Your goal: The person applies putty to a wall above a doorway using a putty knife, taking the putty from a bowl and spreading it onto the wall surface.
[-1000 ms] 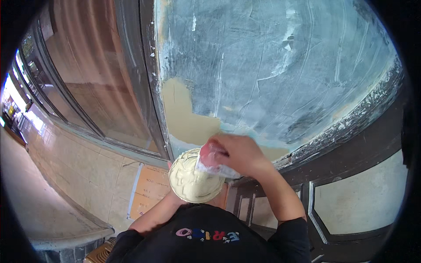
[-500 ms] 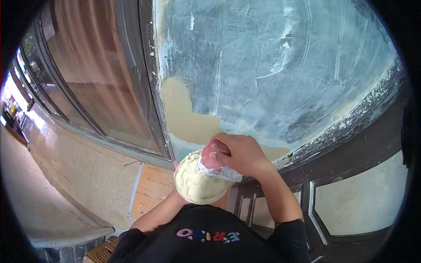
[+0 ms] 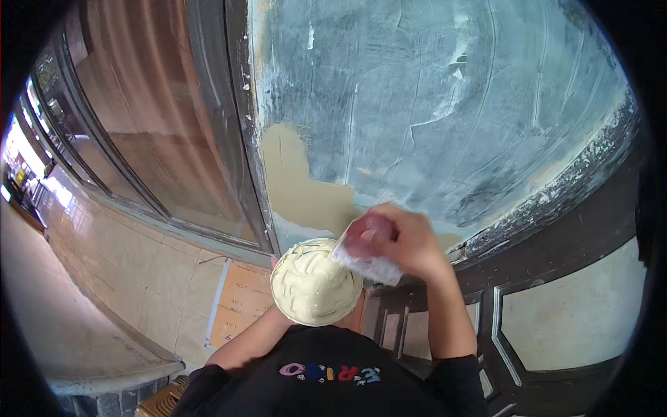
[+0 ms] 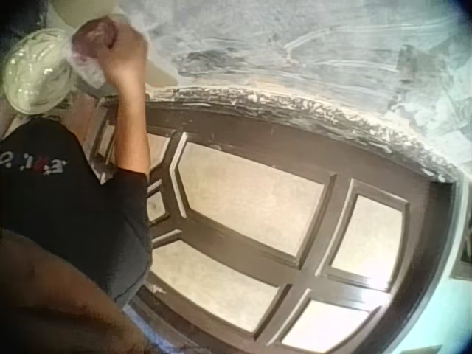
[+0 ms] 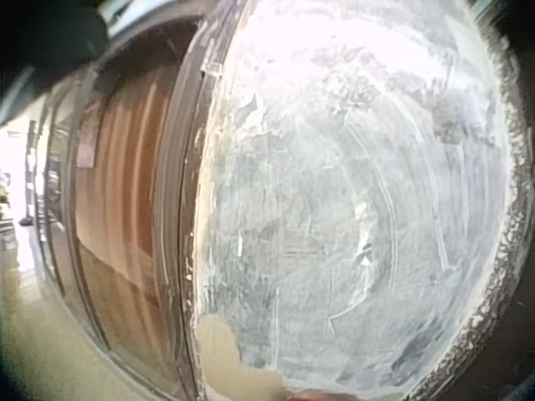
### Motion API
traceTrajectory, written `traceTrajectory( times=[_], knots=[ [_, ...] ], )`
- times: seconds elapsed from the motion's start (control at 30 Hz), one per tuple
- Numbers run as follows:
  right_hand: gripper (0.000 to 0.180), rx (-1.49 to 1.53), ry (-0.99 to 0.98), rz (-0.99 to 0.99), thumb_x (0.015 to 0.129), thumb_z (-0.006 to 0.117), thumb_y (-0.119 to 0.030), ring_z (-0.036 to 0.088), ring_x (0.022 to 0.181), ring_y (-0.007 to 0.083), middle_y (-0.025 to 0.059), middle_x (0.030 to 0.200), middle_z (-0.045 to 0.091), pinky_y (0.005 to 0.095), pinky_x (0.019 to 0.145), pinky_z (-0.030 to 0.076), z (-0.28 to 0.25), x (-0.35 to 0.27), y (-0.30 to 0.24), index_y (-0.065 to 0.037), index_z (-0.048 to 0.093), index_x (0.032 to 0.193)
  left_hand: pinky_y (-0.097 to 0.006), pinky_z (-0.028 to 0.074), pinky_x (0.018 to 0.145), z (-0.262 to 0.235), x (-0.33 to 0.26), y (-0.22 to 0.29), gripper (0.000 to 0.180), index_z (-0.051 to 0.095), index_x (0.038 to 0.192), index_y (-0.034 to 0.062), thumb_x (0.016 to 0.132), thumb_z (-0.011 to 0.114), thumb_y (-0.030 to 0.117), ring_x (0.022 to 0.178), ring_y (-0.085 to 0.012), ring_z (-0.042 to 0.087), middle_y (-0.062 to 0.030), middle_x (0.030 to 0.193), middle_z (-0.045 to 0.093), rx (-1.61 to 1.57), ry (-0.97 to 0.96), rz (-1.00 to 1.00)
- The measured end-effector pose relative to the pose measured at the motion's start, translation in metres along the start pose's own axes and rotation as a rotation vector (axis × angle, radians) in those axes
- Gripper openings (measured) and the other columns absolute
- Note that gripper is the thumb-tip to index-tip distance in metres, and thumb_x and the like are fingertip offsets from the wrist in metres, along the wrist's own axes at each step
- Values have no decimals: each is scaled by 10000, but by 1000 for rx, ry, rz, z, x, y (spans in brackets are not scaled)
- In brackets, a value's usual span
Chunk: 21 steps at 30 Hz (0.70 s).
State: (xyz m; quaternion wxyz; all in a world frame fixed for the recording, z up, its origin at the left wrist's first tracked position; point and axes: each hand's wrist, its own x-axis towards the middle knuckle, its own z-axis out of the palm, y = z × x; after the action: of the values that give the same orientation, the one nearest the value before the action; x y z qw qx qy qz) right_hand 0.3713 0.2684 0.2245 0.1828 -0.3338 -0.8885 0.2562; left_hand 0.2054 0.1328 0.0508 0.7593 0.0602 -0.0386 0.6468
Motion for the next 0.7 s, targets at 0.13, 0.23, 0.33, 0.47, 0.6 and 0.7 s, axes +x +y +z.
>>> traceTrajectory(
  times=[0.13, 0.23, 0.33, 0.47, 0.6, 0.7],
  knots=[
    [373, -31, -12, -8, 767, 700, -256, 642, 799, 344, 164, 867, 663, 379, 712, 499, -2, -3, -8, -78, 609, 1081, -536, 279, 1083, -4, 0, 4, 1007, 300, 1438, 121, 727, 354, 833, 1297, -364, 381, -150, 1448, 354, -282, -171, -32],
    [365, 194, 20, 100, 771, 694, -253, 639, 831, 345, 173, 897, 662, 388, 740, 495, -6, -4, -15, -76, 607, 1078, -537, 303, 1071, -12, -6, 11, 982, 319, 1427, 112, 746, 339, 820, 1280, -368, 403, -163, 1427, 381, 11, 86, 22],
    [396, -59, -82, -51, 751, 715, -237, 640, 824, 340, 173, 908, 663, 375, 745, 495, 13, -2, -5, -40, 602, 1076, -536, 304, 1070, -12, -4, 16, 979, 321, 1426, 112, 749, 337, 818, 1279, -367, 404, -163, 1427, 382, 7, 80, 6],
    [393, 172, -5, 76, 754, 704, -233, 632, 871, 347, 184, 936, 657, 387, 782, 485, -1, -5, -19, -45, 602, 1084, -536, 305, 1070, -14, -15, 26, 974, 323, 1425, 111, 752, 335, 816, 1278, -367, 406, -163, 1426, 382, 8, 73, -4],
    [399, 124, -61, 50, 760, 704, -230, 635, 869, 333, 183, 936, 657, 371, 780, 487, 10, -5, -9, -39, 600, 1095, -535, 306, 1070, -7, -14, 25, 970, 325, 1424, 111, 755, 332, 813, 1277, -366, 407, -163, 1426, 383, -3, 70, -26],
    [409, 219, -47, 72, 765, 701, -231, 635, 856, 333, 180, 923, 659, 365, 779, 486, 4, -7, -9, -32, 597, 1107, -535, 307, 1069, -6, -17, 23, 966, 327, 1423, 111, 757, 331, 811, 1276, -365, 409, -163, 1425, 384, -12, 62, -19]
  ],
)
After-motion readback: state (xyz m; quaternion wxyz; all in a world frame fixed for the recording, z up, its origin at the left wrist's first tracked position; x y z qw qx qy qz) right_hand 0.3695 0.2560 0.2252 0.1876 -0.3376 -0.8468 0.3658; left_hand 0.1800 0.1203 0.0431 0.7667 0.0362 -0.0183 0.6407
